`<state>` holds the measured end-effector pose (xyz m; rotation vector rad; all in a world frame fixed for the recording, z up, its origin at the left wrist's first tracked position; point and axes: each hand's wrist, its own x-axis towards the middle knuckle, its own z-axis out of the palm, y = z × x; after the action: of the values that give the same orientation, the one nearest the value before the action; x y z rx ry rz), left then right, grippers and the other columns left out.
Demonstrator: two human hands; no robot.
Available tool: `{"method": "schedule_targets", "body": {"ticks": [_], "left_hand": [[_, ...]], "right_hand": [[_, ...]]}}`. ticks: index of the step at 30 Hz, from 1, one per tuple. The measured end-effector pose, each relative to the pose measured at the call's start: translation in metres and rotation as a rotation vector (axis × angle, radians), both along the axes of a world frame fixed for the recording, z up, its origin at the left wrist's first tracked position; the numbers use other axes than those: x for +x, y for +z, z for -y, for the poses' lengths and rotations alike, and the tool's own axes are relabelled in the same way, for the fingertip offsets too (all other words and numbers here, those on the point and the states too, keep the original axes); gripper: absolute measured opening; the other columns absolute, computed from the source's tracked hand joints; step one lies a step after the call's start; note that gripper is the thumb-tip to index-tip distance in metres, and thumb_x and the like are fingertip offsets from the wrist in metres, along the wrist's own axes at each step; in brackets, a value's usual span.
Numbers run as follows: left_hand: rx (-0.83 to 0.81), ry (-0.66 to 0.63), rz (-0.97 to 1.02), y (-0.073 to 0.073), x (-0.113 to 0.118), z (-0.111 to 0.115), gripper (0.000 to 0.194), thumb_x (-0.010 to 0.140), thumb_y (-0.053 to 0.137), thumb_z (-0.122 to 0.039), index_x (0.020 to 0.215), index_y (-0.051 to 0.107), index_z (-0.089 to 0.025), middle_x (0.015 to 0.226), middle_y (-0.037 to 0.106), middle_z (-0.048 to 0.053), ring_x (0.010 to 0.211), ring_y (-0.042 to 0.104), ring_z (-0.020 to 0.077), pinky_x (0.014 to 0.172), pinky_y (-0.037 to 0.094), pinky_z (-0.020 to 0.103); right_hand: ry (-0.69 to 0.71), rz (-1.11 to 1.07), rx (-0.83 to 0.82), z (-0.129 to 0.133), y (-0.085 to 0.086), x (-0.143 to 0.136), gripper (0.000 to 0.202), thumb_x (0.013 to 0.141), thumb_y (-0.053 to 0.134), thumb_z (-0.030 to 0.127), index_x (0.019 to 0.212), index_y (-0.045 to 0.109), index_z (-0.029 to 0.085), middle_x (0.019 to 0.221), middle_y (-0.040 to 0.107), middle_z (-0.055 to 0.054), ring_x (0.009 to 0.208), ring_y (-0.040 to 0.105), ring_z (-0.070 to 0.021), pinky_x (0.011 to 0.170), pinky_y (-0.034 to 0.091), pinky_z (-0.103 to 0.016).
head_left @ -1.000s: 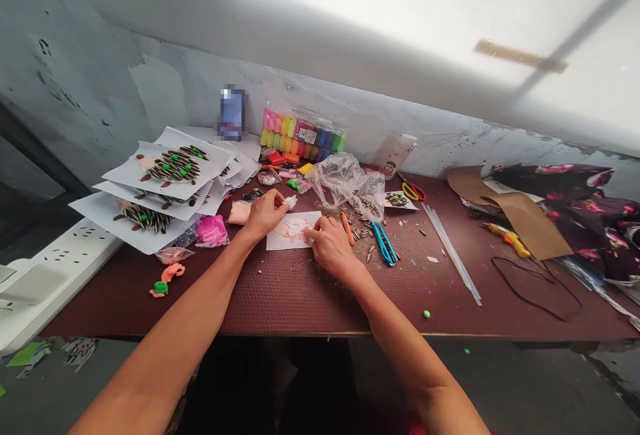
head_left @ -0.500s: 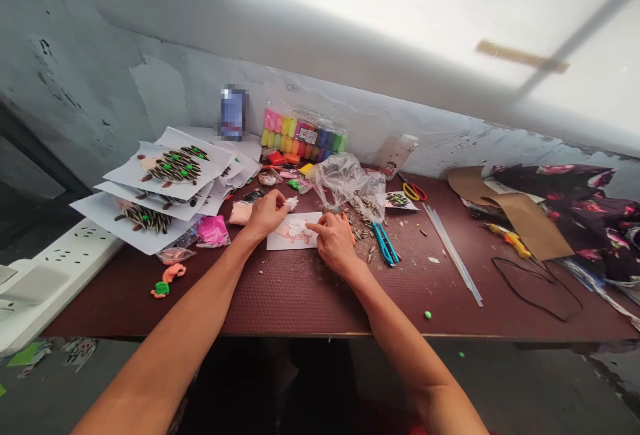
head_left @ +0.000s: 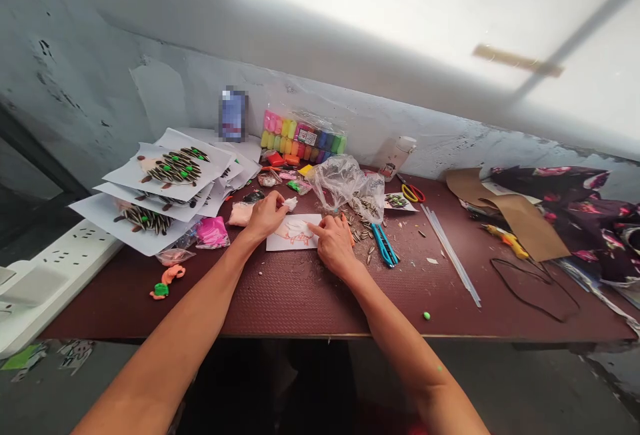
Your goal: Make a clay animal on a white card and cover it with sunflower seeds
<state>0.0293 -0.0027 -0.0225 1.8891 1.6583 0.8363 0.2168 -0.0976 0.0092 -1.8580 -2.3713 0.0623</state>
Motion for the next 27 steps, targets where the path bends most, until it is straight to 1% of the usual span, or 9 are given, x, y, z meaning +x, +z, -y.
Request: {"method": "schedule_targets", "body": {"ticks": [9,12,16,19,22,27], "left_hand": [[-0.029,0.017,-0.017,0.0,0.001,0.0,0.011,0.085,0.057,-0.024,0.096,0.06,-0.022,0.083,0.074,0.003,0.083,0.069,0.0224,0.078,0.047,0.031],[-0.03,0.016,-0.02,-0.001,0.0,0.0,0.01,0.086,0.057,-0.024,0.095,0.059,-0.023,0.082,0.074,0.003,0.084,0.069,0.0225,0.077,0.046,0.031],[-0.043,0.019,-0.014,0.0,0.0,0.0,0.011,0.086,0.057,-0.024,0.096,0.06,-0.022,0.082,0.074,0.004,0.084,0.069,0.023,0.078,0.046,0.031],[-0.039,0.016,-0.003,0.0,0.001,0.0,0.011,0.085,0.057,-0.024,0.096,0.06,-0.022,0.082,0.074,0.004,0.084,0.069,0.0233,0.078,0.047,0.032],[-0.027,0.017,0.01,-0.002,0.0,0.0,0.011,0.085,0.057,-0.024,0.096,0.06,-0.022,0.08,0.074,0.003,0.084,0.069,0.0229,0.078,0.047,0.031],[-0.02,0.023,0.014,-0.003,0.0,0.0,0.012,0.085,0.057,-0.024,0.096,0.06,-0.022,0.081,0.074,0.003,0.083,0.069,0.0223,0.078,0.048,0.031]], "right_hand": [[0.021,0.06,-0.03,-0.007,0.001,0.001,0.043,0.101,0.045,0.018,0.132,0.068,0.035,0.113,0.059,-0.01,0.105,0.048,-0.025,0.093,0.031,-0.037],[0.013,0.039,-0.02,-0.01,-0.002,0.002,0.042,0.101,0.045,0.018,0.132,0.068,0.036,0.114,0.06,-0.009,0.105,0.048,-0.0247,0.093,0.031,-0.037],[-0.031,-0.029,0.022,-0.011,-0.006,0.003,0.045,0.101,0.044,0.015,0.135,0.066,0.035,0.114,0.06,-0.009,0.104,0.049,-0.0236,0.095,0.032,-0.036],[0.005,-0.033,0.022,-0.009,-0.007,0.003,0.048,0.101,0.044,0.014,0.137,0.064,0.037,0.118,0.059,-0.009,0.106,0.048,-0.0235,0.094,0.032,-0.035],[0.039,0.014,0.002,-0.009,-0.005,0.0,0.046,0.101,0.045,0.017,0.136,0.065,0.039,0.12,0.057,-0.009,0.107,0.046,-0.0244,0.091,0.032,-0.035],[0.01,0.062,-0.017,-0.009,-0.001,-0.004,0.041,0.103,0.043,0.023,0.133,0.068,0.037,0.118,0.057,-0.01,0.106,0.046,-0.0253,0.091,0.032,-0.037]]}}
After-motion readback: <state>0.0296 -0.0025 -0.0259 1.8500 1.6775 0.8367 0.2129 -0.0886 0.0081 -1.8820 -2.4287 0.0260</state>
